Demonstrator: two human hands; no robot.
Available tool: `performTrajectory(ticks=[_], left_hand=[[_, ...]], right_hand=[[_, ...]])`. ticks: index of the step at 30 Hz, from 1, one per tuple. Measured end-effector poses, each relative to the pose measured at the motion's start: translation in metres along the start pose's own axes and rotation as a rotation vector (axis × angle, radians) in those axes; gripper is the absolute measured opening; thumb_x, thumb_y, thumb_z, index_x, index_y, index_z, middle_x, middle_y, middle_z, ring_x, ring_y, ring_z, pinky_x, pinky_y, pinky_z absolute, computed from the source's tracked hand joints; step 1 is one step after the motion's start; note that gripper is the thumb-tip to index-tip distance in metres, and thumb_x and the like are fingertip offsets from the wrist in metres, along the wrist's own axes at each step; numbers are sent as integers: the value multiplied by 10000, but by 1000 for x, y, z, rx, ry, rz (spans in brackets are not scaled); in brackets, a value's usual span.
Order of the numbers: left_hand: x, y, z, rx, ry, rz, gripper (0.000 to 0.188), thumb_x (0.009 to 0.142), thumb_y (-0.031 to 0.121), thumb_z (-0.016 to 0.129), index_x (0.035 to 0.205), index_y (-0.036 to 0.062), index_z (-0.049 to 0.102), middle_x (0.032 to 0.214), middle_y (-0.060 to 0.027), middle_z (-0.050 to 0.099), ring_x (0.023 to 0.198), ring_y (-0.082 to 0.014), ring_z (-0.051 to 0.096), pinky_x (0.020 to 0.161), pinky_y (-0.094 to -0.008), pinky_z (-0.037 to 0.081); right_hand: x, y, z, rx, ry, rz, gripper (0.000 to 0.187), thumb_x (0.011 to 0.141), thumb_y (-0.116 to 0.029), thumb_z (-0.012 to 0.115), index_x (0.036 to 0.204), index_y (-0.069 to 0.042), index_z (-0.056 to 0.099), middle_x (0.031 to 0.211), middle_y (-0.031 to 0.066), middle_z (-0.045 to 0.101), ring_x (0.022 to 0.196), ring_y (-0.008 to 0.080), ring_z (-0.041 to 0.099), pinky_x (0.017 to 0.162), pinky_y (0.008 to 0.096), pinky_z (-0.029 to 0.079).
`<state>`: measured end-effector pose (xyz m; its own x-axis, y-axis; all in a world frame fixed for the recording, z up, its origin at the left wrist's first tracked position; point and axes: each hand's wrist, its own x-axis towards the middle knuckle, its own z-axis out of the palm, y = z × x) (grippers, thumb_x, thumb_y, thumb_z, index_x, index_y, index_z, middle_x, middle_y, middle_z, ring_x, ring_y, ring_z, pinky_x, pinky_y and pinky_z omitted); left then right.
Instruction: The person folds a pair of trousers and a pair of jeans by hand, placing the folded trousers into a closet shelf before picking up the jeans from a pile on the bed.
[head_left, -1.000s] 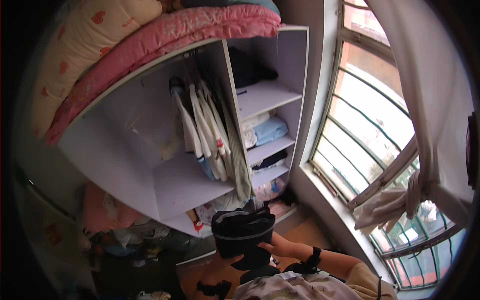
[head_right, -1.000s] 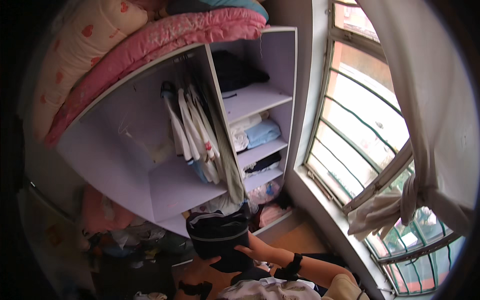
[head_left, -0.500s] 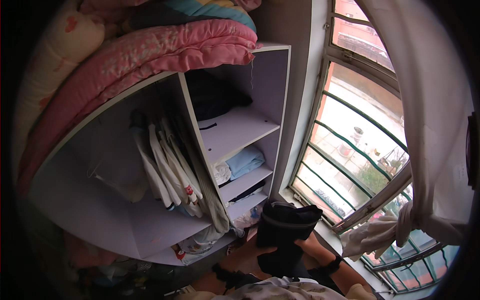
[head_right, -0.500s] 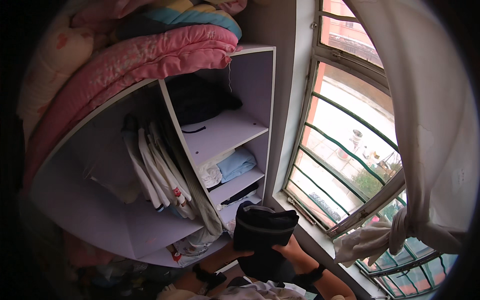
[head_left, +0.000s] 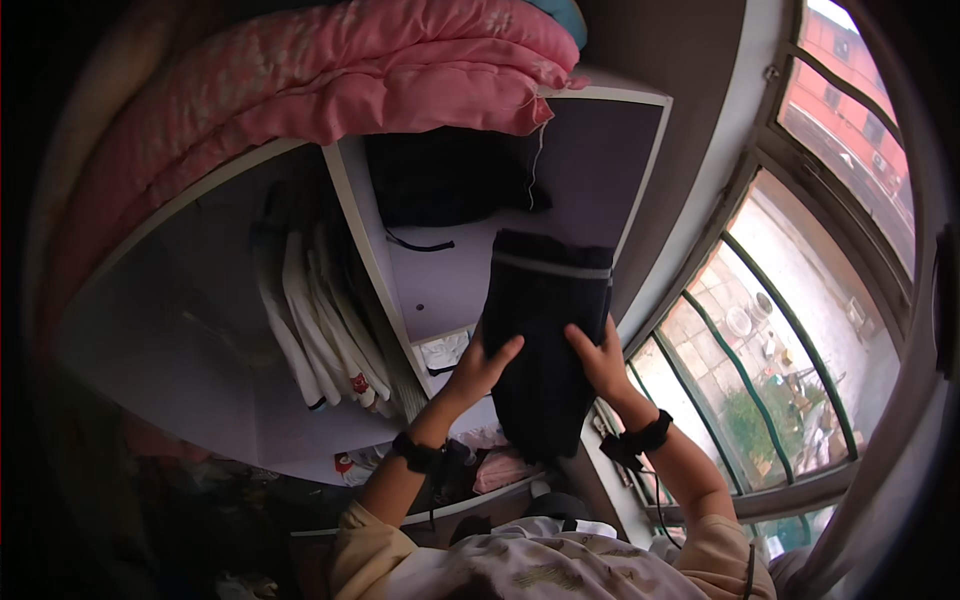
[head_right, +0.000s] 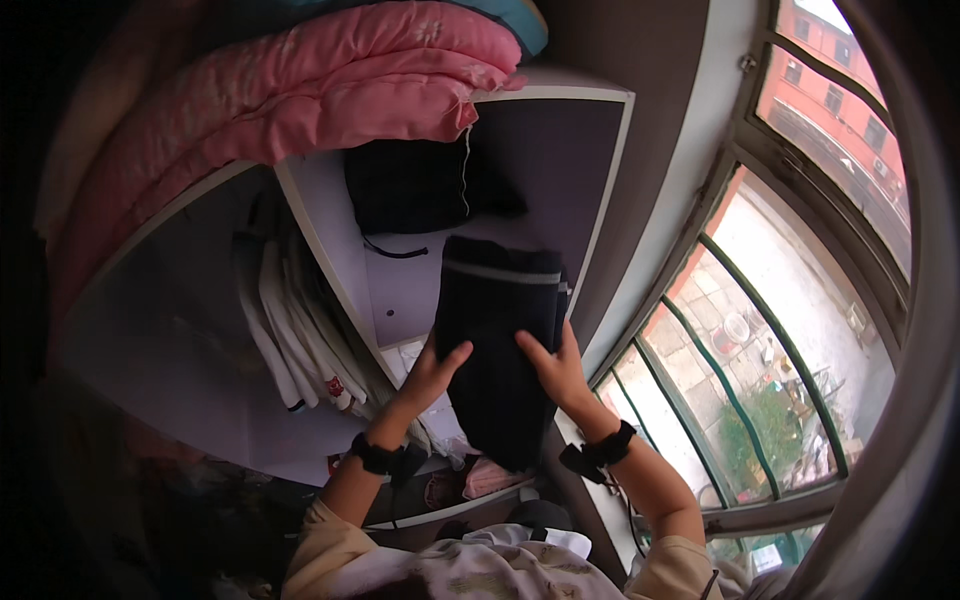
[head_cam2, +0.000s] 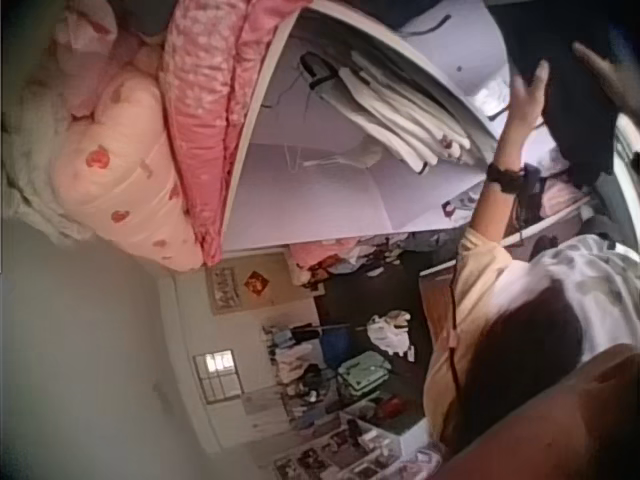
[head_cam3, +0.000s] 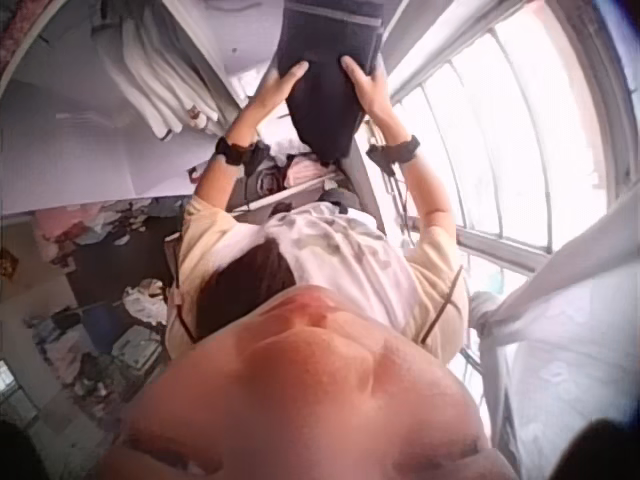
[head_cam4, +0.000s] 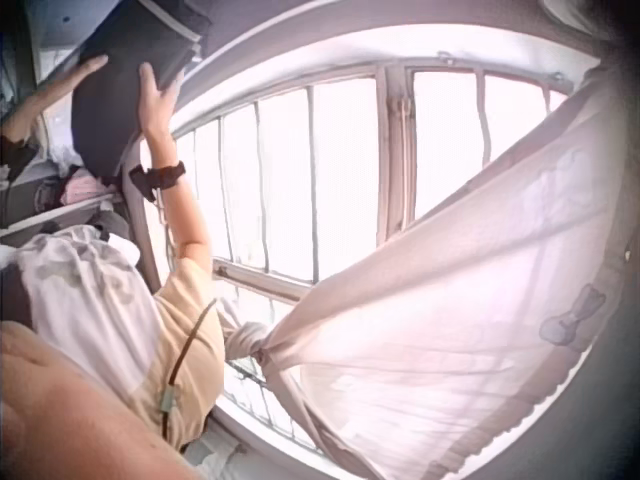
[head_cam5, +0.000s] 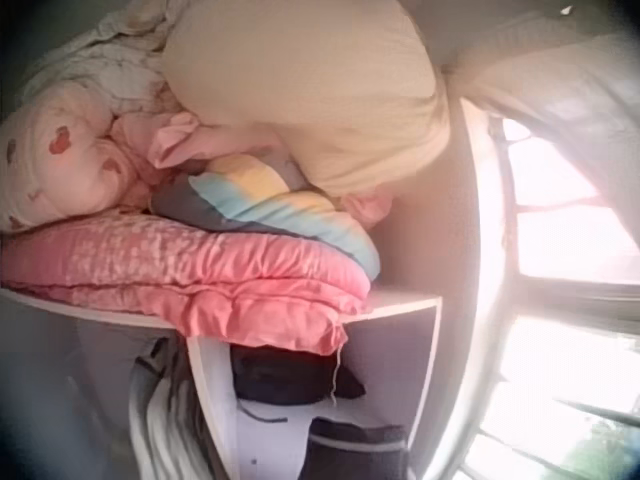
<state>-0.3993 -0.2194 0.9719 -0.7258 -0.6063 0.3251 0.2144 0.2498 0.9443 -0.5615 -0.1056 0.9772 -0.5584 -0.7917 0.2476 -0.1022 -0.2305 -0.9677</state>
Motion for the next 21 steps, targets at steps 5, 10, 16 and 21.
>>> performTrajectory(ticks=[5,10,16,21], left_hand=[[63,-58,-48,858,174,105,629,873,403,533,1356,58,322,1268,-209,466,1174,-395,431,1016,-476,287],[77,-113,-50,1369,321,64,635,819,564,502,1272,119,469,1318,-160,433,1261,-344,341,1024,-594,185],[76,-113,-52,1309,319,31,556,835,543,487,1214,138,523,1329,-105,433,1275,-263,346,1029,-600,176],[69,-110,-52,1390,341,-26,513,837,512,501,1183,135,539,1314,-78,448,1265,-244,364,1024,-592,192]], right_hand=[[130,-34,9,-347,70,-102,673,796,-441,653,1180,66,434,1027,217,593,955,272,590,821,322,459],[321,5,-4,-542,110,-194,667,823,-424,624,1249,55,438,1205,218,523,1122,265,504,923,337,395],[499,23,21,-1449,-113,-426,603,881,-456,489,1174,71,509,1205,246,525,1160,342,482,977,386,365],[551,47,56,-1603,-263,-368,600,879,-451,488,1174,71,507,1198,246,528,1148,357,485,970,404,367]])
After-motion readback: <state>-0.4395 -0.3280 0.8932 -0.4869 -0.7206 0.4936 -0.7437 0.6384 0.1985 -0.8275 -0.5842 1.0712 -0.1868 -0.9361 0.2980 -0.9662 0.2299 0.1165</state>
